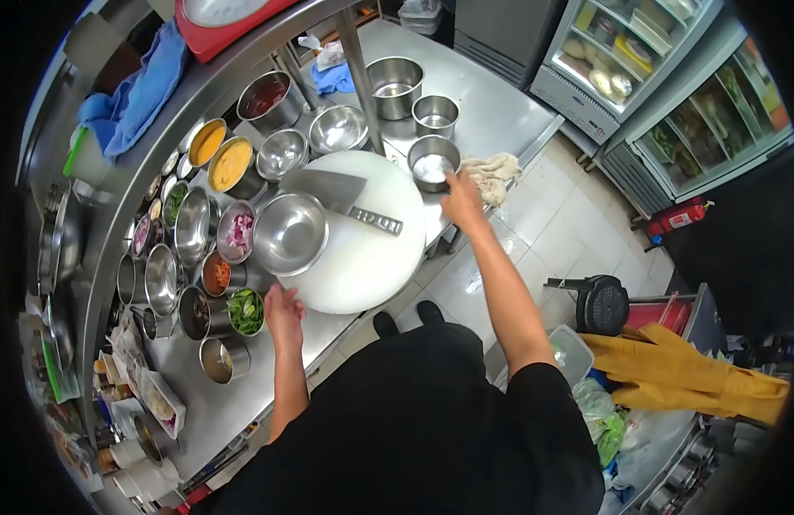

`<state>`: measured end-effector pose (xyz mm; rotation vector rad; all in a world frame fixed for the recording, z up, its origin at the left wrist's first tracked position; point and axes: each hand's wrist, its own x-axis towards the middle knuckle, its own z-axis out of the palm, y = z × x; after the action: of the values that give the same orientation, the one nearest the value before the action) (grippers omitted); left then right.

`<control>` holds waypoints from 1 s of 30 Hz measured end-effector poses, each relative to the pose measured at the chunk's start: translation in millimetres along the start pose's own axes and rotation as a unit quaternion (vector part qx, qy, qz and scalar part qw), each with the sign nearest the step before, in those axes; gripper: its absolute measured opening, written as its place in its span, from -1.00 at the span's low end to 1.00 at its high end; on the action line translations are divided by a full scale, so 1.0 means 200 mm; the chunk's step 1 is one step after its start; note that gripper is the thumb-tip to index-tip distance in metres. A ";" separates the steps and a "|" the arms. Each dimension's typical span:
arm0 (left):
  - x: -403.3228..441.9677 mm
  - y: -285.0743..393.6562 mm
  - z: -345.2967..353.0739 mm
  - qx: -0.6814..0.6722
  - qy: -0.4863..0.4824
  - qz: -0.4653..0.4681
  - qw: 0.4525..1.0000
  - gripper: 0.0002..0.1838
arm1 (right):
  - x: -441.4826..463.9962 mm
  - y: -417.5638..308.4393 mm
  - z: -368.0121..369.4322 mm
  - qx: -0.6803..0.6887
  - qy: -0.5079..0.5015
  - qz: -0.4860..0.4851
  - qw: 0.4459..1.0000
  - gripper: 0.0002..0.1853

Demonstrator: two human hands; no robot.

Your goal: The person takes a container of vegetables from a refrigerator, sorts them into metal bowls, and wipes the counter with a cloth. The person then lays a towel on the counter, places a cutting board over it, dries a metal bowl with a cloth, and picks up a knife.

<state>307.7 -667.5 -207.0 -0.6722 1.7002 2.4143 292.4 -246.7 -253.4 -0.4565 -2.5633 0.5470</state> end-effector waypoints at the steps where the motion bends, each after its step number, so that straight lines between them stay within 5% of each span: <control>1: -0.04 -0.01 -0.01 0.029 -0.011 -0.004 0.999 -0.64 | -0.01 -0.02 0.02 0.016 -0.006 0.016 1.000 -0.67; 8: -0.28 -0.04 -0.19 0.152 -0.064 0.022 0.986 -0.74 | 0.11 -0.07 -0.21 0.109 0.086 0.014 0.990 -0.86; 12: -0.28 -0.05 -0.23 0.153 -0.050 -0.005 0.987 -0.70 | 0.47 -0.10 -0.30 0.005 0.151 -0.019 0.988 -0.87; 16: -0.19 -0.04 -0.18 0.150 -0.067 0.036 0.986 -0.71 | 0.74 0.02 -0.09 0.034 0.123 -0.005 0.992 -0.86; 18: -0.15 0.02 -0.13 0.236 -0.052 0.123 0.962 -0.74 | 0.79 0.06 -0.01 -0.037 0.004 0.001 0.999 -0.84; 25: -0.28 0.00 0.14 0.166 0.168 0.185 0.954 -0.86 | 0.82 0.18 -0.02 0.083 -0.071 -0.090 0.990 -0.81; 30: -0.50 -0.20 0.59 0.082 0.285 0.180 0.938 -0.85 | 0.75 0.38 0.15 0.212 -0.105 -0.104 0.966 -0.47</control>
<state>375.6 -529.8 -167.7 -1.2226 2.4006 2.4034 168.3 -129.1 -254.9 0.0235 -2.5440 1.0805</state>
